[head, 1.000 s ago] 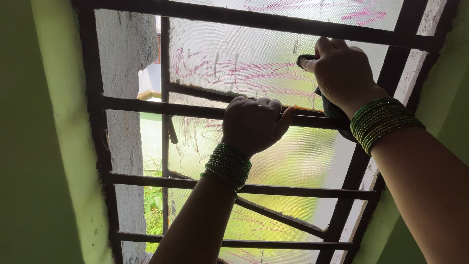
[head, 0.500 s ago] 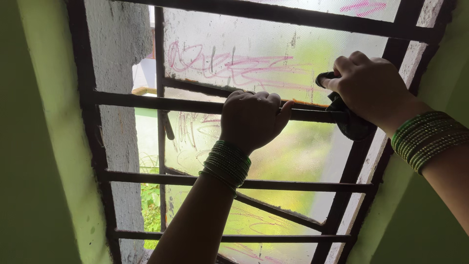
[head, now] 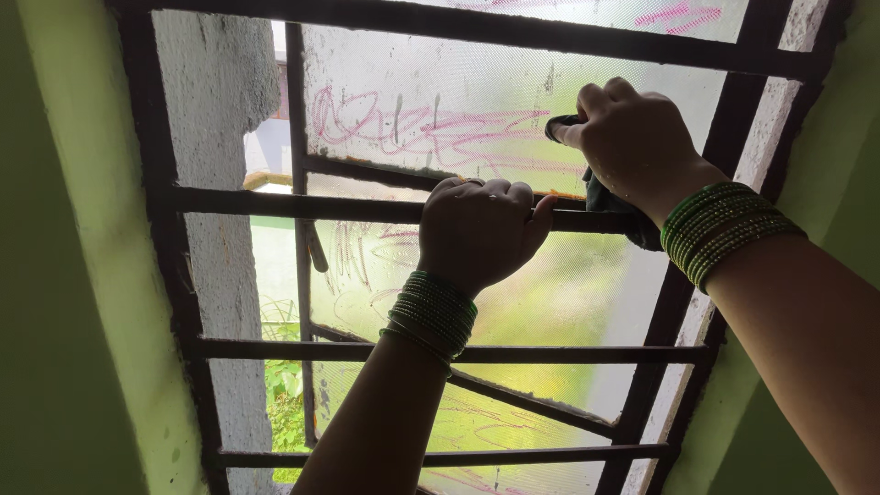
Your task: The person wipes the glass of a barred window using a cloth, moving their hands across the panes and along the metal bars.
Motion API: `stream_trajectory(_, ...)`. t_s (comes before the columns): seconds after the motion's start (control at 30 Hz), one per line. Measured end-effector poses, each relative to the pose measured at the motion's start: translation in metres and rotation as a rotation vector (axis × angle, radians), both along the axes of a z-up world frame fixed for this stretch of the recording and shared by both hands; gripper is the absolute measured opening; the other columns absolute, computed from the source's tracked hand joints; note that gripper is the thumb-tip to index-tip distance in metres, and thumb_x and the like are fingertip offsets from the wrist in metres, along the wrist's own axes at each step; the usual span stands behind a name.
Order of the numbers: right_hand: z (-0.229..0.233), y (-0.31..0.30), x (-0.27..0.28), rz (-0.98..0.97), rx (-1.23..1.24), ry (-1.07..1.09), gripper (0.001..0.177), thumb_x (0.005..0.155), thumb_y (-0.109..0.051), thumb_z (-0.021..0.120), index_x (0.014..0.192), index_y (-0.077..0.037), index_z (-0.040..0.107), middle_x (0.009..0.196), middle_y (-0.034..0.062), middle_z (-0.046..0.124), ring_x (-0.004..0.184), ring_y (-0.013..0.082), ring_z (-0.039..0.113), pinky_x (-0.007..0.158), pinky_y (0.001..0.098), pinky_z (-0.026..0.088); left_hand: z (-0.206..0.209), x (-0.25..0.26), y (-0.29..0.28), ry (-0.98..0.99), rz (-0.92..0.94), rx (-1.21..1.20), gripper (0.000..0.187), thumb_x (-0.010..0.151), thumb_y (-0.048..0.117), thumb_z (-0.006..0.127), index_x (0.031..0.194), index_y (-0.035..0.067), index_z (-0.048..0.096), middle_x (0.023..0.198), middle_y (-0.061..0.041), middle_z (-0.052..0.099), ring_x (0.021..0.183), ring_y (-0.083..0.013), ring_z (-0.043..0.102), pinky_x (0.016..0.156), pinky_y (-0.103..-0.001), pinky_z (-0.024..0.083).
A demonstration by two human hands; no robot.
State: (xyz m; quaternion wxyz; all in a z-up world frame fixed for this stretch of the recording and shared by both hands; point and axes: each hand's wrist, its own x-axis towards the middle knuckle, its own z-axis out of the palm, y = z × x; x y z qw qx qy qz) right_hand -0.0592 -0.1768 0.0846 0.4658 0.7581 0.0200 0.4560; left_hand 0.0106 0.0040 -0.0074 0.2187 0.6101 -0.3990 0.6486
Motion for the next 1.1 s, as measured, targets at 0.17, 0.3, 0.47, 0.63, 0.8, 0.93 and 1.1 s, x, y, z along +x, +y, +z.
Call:
stream_trajectory(0.17, -0.001, 0.001, -0.012, -0.052, -0.016, 0.033, 0.027, 0.095, -0.024, 0.067, 0.119, -0.029, 0.076, 0.11, 0.0033, 0.068, 0.11, 0.0185, 0.067, 0.088, 0.0345, 0.061, 0.001, 0.0, -0.001, 0.035, 0.018, 0.033, 0.049, 0.102, 0.047, 0.055, 0.065, 0.016, 0.064, 0.055, 0.0, 0.062, 0.044, -0.0161, 0.06, 0.057, -0.037, 0.052)
stream_trajectory(0.3, -0.005, -0.007, -0.038, -0.16, -0.036, 0.068, 0.034, 0.089, -0.023, 0.067, 0.121, -0.032, 0.074, 0.115, 0.0014, 0.068, 0.114, 0.0176, 0.066, 0.09, 0.0336, 0.06, 0.001, -0.002, 0.0, 0.014, 0.01, 0.015, 0.048, 0.101, 0.048, 0.055, 0.065, 0.017, 0.064, 0.053, 0.0, 0.06, 0.045, -0.0174, 0.059, 0.058, -0.038, 0.051)
stream_trajectory(0.47, -0.013, -0.017, -0.055, -0.16, -0.039, 0.072, 0.034, 0.092, -0.022, 0.065, 0.123, -0.032, 0.074, 0.115, -0.0007, 0.068, 0.115, 0.0167, 0.067, 0.091, 0.0322, 0.061, 0.002, -0.003, 0.0, 0.031, 0.04, 0.028, 0.049, 0.1, 0.048, 0.055, 0.063, 0.017, 0.064, 0.051, 0.0, 0.059, 0.043, -0.0172, 0.058, 0.057, -0.038, 0.051)
stream_trajectory(0.63, -0.011, -0.02, -0.031, -0.082, -0.035, -0.006, 0.03, 0.097, -0.023, 0.064, 0.122, -0.035, 0.075, 0.109, -0.0004, 0.069, 0.109, 0.0171, 0.068, 0.086, 0.0334, 0.061, 0.001, 0.0, -0.001, 0.01, 0.038, 0.034, 0.05, 0.102, 0.048, 0.053, 0.064, 0.017, 0.064, 0.052, 0.001, 0.06, 0.042, -0.0164, 0.058, 0.055, -0.037, 0.051)
stream_trajectory(0.8, 0.004, -0.013, 0.0, -0.037, -0.012, -0.05, 0.029, 0.098, -0.025, 0.066, 0.124, -0.033, 0.076, 0.104, 0.0013, 0.068, 0.103, 0.0179, 0.068, 0.082, 0.0336, 0.061, 0.0, 0.003, 0.0, -0.031, 0.058, 0.037, 0.05, 0.102, 0.048, 0.054, 0.065, 0.017, 0.065, 0.054, 0.001, 0.061, 0.044, -0.0163, 0.059, 0.057, -0.037, 0.052)
stream_trajectory(0.93, 0.004, -0.01, 0.0, -0.042, -0.032, -0.071, 0.03, 0.094, -0.026, 0.067, 0.122, -0.032, 0.077, 0.103, 0.0014, 0.068, 0.103, 0.018, 0.068, 0.08, 0.0331, 0.061, 0.0, 0.003, 0.0, -0.032, 0.039, 0.035, 0.048, 0.103, 0.047, 0.054, 0.067, 0.016, 0.065, 0.056, 0.001, 0.062, 0.044, -0.0162, 0.06, 0.057, -0.037, 0.053)
stream_trajectory(1.1, -0.007, -0.016, -0.027, -0.04, 0.037, 0.035, 0.03, 0.095, -0.023, 0.067, 0.122, -0.031, 0.076, 0.105, 0.0017, 0.068, 0.105, 0.0187, 0.067, 0.086, 0.0358, 0.061, 0.0, 0.003, 0.0, -0.039, 0.03, 0.036, 0.046, 0.102, 0.046, 0.055, 0.068, 0.016, 0.066, 0.056, 0.001, 0.063, 0.045, -0.0161, 0.06, 0.057, -0.037, 0.052)
